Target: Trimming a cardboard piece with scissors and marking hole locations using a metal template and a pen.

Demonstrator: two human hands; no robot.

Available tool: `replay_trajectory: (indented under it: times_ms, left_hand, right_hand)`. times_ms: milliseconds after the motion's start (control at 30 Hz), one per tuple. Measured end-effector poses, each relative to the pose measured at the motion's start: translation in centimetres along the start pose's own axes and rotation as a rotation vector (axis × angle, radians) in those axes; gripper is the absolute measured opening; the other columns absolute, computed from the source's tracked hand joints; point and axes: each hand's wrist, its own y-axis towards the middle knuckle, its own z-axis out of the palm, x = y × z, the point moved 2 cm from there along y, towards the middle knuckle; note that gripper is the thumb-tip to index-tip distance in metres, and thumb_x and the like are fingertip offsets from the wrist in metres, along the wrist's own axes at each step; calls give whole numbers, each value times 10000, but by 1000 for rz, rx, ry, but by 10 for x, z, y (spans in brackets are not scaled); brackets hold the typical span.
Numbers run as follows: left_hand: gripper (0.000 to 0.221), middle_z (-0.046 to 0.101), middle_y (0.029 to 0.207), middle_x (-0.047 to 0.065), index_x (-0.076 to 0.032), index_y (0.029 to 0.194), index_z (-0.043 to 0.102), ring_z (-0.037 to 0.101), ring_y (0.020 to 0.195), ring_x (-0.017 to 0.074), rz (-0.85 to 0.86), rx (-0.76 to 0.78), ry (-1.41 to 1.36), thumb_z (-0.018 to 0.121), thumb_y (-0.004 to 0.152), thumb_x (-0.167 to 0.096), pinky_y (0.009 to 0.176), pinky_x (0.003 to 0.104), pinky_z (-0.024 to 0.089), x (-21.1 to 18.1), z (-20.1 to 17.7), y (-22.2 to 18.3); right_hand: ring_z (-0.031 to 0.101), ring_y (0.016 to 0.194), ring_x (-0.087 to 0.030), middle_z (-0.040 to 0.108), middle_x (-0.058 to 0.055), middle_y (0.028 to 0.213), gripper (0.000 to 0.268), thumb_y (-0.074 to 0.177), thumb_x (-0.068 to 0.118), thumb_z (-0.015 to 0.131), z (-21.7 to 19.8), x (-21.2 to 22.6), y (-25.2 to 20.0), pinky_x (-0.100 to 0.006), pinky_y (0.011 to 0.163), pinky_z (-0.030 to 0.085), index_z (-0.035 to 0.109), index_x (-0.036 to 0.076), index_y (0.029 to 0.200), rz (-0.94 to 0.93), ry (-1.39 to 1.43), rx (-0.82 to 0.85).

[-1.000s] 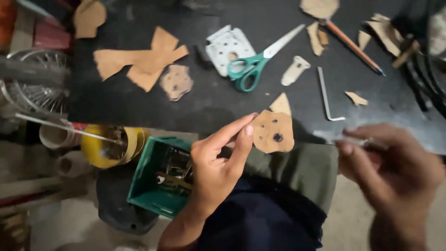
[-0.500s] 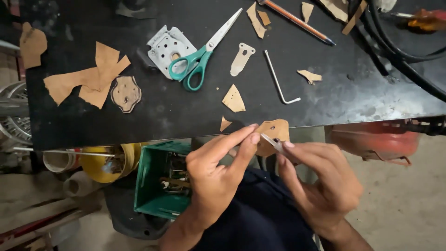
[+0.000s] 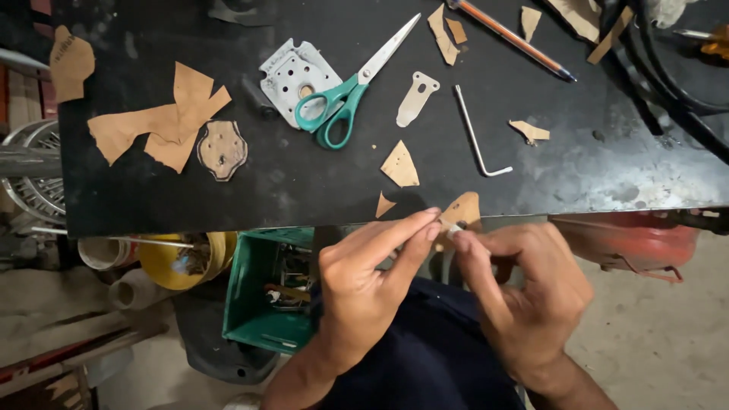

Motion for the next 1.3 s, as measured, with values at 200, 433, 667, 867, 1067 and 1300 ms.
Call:
replay_trajectory:
  times_ms: [200,433,667,867,1067,1300]
  left_hand:
    - [110,797,1021,104,5,1056,749,772,791,167,-32,-15,46,719,958,-35,722,274,622,1,-5,2]
    - [119,801,984,114,-8,1036,756,771,792,180,-100,-54,37,733,942,-76,680,278,622,1,-8,5]
    - [66,792,924,102,15,977,752,740,711,188,81,-92,187,767,930,-29,667,302,605,-5,-2,10]
    - [102,786,925,95,-4,1039,748,753,736,204,142,-118,313,781,943,-20,682,317,600,9,-3,9]
    - [125,749,938,134,43,1063,731,723,833,233,70,-111,217,678,1002,-52,750,330,595,25,-15,34]
    - [343,636,1050,59,-48,1364,661,576,903,271,76,88,423,680,1047,-178,770,420,427,61,-15,41]
  right_hand:
    - [674,885,-241,750,-126,1063,168,972,-50,791,1,3,3,-351,843,522,707,5,1107,-157,-49,20]
    - [697,908,-227,740,-108,1027,186,938,-67,813,-2,-1,5,-338,852,524,705,22,1060,-252,-3,37]
    - [703,820,-216,760,-104,970,192,906,-58,850,-1,-11,-4,-334,776,503,696,31,980,-273,-31,-17]
    - [726,761,-213,756,-113,863,189,871,30,832,-9,-12,-1,-314,695,534,648,-5,852,-256,-11,57]
    - [619,898,-285,693,-246,1089,114,1167,-166,768,-23,-59,23,-357,702,521,673,-115,1130,-62,-124,-105]
    - [595,1286,-451,607,-324,1366,247,1138,-196,827,-43,-100,54,-495,1094,488,724,-190,1362,-106,-352,47]
